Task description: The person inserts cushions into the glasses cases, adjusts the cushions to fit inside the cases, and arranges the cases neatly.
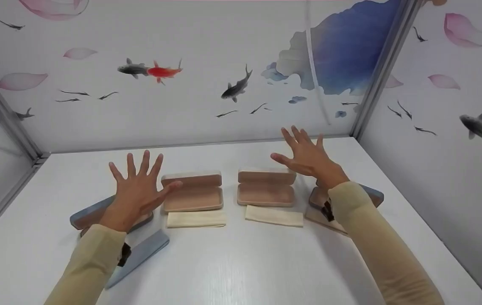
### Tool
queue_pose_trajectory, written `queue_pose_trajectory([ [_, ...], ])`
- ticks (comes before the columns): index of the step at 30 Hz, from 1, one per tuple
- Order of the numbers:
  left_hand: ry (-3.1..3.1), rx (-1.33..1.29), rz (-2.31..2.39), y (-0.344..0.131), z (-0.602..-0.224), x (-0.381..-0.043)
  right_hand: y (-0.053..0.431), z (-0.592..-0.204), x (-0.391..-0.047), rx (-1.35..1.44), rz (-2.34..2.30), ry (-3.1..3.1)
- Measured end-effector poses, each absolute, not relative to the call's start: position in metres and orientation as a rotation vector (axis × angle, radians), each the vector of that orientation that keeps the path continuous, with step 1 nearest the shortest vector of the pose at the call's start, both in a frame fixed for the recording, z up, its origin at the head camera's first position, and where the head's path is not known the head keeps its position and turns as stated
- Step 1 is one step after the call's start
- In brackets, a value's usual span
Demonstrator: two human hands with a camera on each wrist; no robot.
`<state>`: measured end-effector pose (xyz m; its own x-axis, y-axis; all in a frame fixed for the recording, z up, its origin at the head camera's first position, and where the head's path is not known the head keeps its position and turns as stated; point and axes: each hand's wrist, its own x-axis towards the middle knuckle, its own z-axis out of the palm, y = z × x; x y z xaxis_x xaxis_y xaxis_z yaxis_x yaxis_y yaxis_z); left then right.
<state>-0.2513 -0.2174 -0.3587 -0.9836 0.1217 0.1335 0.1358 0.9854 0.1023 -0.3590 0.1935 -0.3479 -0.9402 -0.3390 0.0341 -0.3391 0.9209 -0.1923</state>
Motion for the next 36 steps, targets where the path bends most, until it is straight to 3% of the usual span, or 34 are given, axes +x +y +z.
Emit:
queue_pose_trajectory([
  [20, -2.938, -0.214, -0.297, -0.22, -0.363, -0.212, 0.169, -0.349, -0.329, 0.709, 0.497, -2.98],
  [36, -2.93, -0.191, -0.833, -0.234, -0.36, -0.177, 0.147, -0.353, -0.31, 0.784, 1.122, -2.903],
])
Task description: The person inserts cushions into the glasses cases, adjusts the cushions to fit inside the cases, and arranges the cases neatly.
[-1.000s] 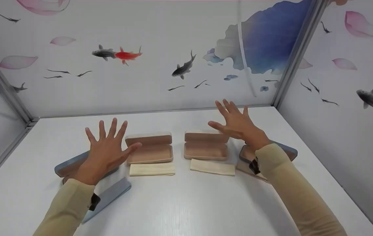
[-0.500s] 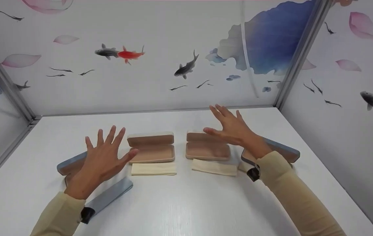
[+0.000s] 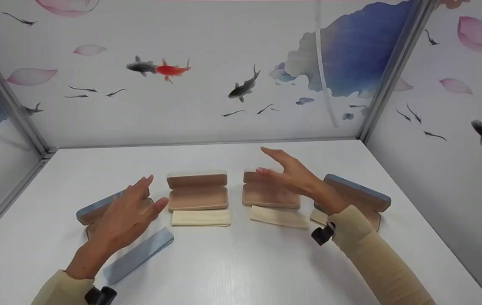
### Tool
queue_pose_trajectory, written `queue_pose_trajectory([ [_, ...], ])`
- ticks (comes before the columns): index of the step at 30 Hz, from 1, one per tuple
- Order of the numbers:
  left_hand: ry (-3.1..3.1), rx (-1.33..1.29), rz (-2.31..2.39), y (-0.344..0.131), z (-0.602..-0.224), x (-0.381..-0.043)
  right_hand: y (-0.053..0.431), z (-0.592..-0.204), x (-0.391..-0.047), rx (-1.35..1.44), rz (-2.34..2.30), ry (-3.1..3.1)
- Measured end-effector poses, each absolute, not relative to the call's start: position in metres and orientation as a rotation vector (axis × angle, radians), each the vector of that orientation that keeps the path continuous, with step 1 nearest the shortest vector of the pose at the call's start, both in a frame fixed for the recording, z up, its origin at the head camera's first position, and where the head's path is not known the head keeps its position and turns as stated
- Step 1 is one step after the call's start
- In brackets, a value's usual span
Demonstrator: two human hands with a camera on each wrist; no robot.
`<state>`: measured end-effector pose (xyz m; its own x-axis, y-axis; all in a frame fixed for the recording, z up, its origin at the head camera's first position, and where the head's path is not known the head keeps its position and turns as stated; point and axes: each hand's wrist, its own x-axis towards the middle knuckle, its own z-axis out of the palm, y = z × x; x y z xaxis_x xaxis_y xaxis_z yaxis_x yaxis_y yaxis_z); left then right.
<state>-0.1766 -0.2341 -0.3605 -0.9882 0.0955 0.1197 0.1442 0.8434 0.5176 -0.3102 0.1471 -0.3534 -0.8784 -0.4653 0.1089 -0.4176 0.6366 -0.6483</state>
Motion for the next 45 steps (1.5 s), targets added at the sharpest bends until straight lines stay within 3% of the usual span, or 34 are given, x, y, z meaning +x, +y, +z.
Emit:
queue_pose_trajectory([
  [16, -2.83, 0.078, -1.144, -0.25, -0.368, -0.154, 0.121, -0.364, -0.297, -0.837, -1.44, 2.408],
  [32, -2.671, 0.399, -1.431, -0.258, -0.382, -0.14, 0.078, -0.367, -0.276, -0.677, -1.723, 2.146],
  [45, -2.646, 0.642, -1.529, -0.271, -0.398, -0.135, 0.043, -0.379, -0.267, -0.703, -1.803, 2.003],
])
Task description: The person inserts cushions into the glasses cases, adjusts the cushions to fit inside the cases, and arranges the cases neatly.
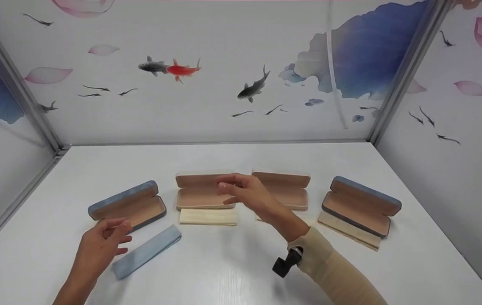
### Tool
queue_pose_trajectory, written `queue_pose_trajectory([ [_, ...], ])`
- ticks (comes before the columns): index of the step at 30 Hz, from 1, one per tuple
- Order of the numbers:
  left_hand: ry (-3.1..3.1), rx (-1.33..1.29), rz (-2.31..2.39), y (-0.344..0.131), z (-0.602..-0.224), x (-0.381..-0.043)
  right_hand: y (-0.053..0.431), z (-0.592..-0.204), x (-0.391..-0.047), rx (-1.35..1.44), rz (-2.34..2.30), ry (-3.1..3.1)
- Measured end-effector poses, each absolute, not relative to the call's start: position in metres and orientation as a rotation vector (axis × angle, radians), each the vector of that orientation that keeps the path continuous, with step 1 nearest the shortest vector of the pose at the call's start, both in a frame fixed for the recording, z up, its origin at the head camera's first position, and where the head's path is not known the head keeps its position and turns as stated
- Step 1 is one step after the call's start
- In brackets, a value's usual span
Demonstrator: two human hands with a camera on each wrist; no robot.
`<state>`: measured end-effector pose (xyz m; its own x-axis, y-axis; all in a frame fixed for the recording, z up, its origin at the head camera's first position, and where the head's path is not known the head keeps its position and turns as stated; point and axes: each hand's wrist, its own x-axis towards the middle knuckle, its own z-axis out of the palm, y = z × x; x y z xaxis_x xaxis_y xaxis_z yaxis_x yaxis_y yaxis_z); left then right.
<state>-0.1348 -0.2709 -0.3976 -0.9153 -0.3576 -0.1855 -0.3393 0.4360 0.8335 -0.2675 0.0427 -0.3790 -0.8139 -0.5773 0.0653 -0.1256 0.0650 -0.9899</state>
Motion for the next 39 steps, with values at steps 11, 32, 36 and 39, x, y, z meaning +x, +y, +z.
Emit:
queue_pose_trajectory([
  [11, -2.641, 0.797, -1.556, -0.285, -0.41, -0.133, 0.014, -0.393, -0.263, -0.717, -1.738, 1.969],
  [32, -2.683, 0.964, -1.652, -0.315, -0.433, -0.124, -0.041, -0.422, -0.256, -0.573, -1.657, 2.048],
  [36, -2.745, 0.972, -1.668, -0.317, -0.434, -0.124, -0.049, -0.427, -0.254, -0.534, -1.635, 2.064],
  [39, -2.824, 0.964, -1.642, -0.317, -0.435, -0.126, -0.055, -0.43, -0.253, -0.503, -1.602, 2.076],
])
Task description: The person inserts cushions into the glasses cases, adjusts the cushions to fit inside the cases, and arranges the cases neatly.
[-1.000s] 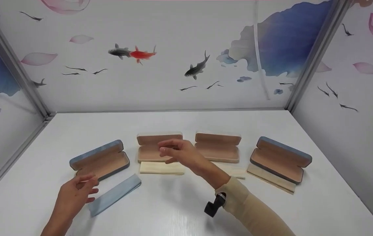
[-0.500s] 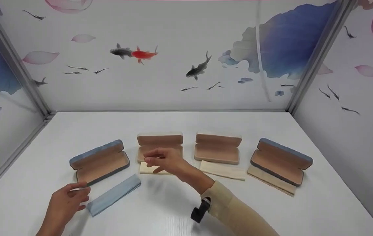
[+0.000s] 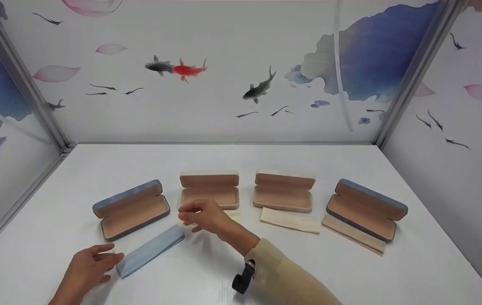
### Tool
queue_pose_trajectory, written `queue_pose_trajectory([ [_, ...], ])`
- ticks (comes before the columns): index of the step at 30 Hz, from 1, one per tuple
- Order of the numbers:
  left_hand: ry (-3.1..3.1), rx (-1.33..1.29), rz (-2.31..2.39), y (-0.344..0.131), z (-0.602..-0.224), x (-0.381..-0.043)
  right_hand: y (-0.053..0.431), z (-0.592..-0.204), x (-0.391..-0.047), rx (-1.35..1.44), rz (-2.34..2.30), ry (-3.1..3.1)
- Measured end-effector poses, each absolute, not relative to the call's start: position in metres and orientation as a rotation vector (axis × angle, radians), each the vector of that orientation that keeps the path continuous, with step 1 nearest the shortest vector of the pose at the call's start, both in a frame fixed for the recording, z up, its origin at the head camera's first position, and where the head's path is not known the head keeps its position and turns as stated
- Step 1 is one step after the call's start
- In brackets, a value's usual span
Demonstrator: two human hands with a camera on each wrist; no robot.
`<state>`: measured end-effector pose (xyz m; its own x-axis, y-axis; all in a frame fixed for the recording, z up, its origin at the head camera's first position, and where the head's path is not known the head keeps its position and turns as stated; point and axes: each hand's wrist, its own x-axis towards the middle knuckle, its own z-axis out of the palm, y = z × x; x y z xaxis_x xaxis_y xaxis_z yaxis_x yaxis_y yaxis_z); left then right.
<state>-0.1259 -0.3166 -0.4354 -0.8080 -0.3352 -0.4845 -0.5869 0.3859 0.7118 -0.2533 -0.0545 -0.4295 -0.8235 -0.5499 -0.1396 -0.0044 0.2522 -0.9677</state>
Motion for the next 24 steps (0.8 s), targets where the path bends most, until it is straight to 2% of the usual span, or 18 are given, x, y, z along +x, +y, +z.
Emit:
queue_pose_trajectory([
  [15, 2.439, -0.735, 1.193, -0.323, -0.443, -0.134, -0.075, -0.446, -0.246, -0.342, -1.464, 2.177],
  [24, 2.469, -0.74, 1.057, -0.318, -0.447, -0.138, -0.079, -0.443, -0.24, -0.356, -1.361, 2.274],
])
